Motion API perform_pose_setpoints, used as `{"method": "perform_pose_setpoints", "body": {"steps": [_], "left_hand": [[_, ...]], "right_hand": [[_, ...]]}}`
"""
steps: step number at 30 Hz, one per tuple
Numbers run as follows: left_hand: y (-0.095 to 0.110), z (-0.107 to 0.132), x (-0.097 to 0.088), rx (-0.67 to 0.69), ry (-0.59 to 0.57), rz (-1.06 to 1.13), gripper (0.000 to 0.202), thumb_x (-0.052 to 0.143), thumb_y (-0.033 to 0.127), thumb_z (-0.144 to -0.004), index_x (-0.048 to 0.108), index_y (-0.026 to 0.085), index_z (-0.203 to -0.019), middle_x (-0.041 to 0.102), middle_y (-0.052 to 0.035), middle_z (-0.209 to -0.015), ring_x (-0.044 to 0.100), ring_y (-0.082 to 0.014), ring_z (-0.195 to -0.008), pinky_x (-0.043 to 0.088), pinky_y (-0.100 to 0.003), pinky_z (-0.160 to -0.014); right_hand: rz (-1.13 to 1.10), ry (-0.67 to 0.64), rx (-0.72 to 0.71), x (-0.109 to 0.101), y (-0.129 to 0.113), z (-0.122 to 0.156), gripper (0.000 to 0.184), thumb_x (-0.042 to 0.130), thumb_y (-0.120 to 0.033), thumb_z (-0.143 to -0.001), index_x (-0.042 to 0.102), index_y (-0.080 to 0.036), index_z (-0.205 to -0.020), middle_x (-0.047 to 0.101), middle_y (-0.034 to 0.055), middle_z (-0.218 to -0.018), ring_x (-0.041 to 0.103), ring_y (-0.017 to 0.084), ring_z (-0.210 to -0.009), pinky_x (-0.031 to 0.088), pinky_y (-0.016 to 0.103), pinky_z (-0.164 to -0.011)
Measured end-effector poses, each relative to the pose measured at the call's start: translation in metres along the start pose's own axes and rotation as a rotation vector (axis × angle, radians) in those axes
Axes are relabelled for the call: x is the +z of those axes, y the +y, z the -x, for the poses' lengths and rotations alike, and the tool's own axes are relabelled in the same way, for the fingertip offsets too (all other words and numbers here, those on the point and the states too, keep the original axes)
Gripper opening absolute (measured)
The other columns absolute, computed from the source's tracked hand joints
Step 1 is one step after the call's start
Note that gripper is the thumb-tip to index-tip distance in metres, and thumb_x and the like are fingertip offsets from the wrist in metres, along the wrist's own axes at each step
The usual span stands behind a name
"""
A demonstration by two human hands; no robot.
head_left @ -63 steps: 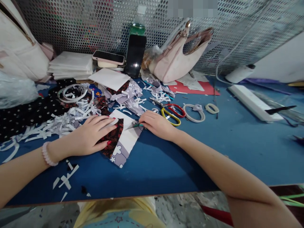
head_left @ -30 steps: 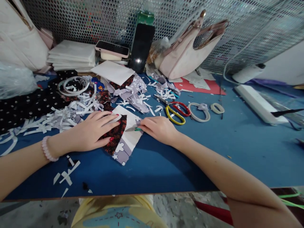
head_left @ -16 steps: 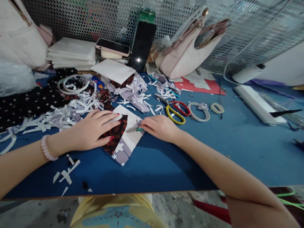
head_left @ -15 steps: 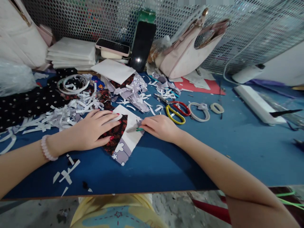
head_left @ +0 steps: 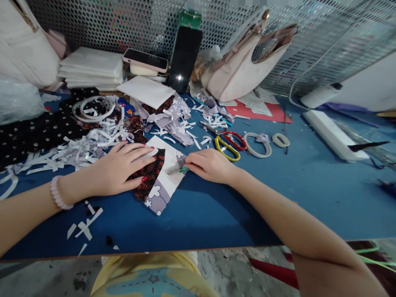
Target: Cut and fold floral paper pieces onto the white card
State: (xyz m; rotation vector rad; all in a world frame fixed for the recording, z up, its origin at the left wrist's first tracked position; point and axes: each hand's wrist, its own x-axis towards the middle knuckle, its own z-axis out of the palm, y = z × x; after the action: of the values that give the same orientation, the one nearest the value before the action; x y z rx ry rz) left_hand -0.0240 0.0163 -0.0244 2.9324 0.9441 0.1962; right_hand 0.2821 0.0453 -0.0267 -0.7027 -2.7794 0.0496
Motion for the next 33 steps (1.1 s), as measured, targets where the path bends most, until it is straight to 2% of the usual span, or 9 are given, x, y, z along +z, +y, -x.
{"method": "perform_pose_setpoints", "body": {"steps": [11, 17, 26, 33], "left_hand": [[0.0017, 0.0004, -0.0027, -0.002, -0.01, -0.032, 0.049, 0.041, 0.04, -0.097, 0.044, 0.022, -0.142, 0.041, -0.0092, -0.153, 0.036, -0.0297, -0.139, 0.018, -0.054, -0.117], [0.0004, 0.0005, -0.0013, 0.002, -0.009, -0.029, 0.049, 0.041, 0.04, -0.097, 0.044, 0.022, -0.142, 0.041, -0.0089, -0.153, 0.037, -0.0306, -0.138, 0.022, -0.055, -0.116], [-0.0001, 0.0011, -0.0008, 0.017, -0.008, -0.022, 0.049, 0.039, 0.041, -0.098, 0.043, 0.021, -0.143, 0.041, -0.0112, -0.152, 0.039, -0.0335, -0.136, 0.031, -0.059, -0.109], [-0.0005, 0.0015, -0.0014, 0.017, -0.009, 0.001, 0.05, 0.039, 0.04, -0.097, 0.043, 0.021, -0.143, 0.042, -0.0124, -0.152, 0.039, -0.0339, -0.136, 0.032, -0.06, -0.109]], "right_hand": [[-0.047, 0.055, -0.062, -0.0051, -0.0008, -0.0002, 0.031, 0.034, -0.026, -0.101, 0.054, -0.018, -0.078, 0.057, -0.0011, -0.059, 0.047, 0.011, -0.052, 0.03, 0.022, -0.052], [-0.091, -0.034, -0.022, -0.0054, 0.0018, 0.0028, 0.029, 0.035, -0.026, -0.1, 0.054, -0.018, -0.08, 0.059, -0.0003, -0.062, 0.048, 0.011, -0.054, 0.029, 0.023, -0.054], [-0.15, -0.099, 0.015, -0.0067, 0.004, 0.0043, 0.029, 0.035, -0.027, -0.1, 0.054, -0.018, -0.08, 0.059, 0.0006, -0.064, 0.047, 0.011, -0.056, 0.029, 0.023, -0.056], [-0.192, -0.108, 0.024, -0.0065, 0.004, 0.0042, 0.027, 0.035, -0.025, -0.099, 0.053, -0.019, -0.079, 0.058, 0.0005, -0.064, 0.047, 0.011, -0.056, 0.029, 0.022, -0.056]]}}
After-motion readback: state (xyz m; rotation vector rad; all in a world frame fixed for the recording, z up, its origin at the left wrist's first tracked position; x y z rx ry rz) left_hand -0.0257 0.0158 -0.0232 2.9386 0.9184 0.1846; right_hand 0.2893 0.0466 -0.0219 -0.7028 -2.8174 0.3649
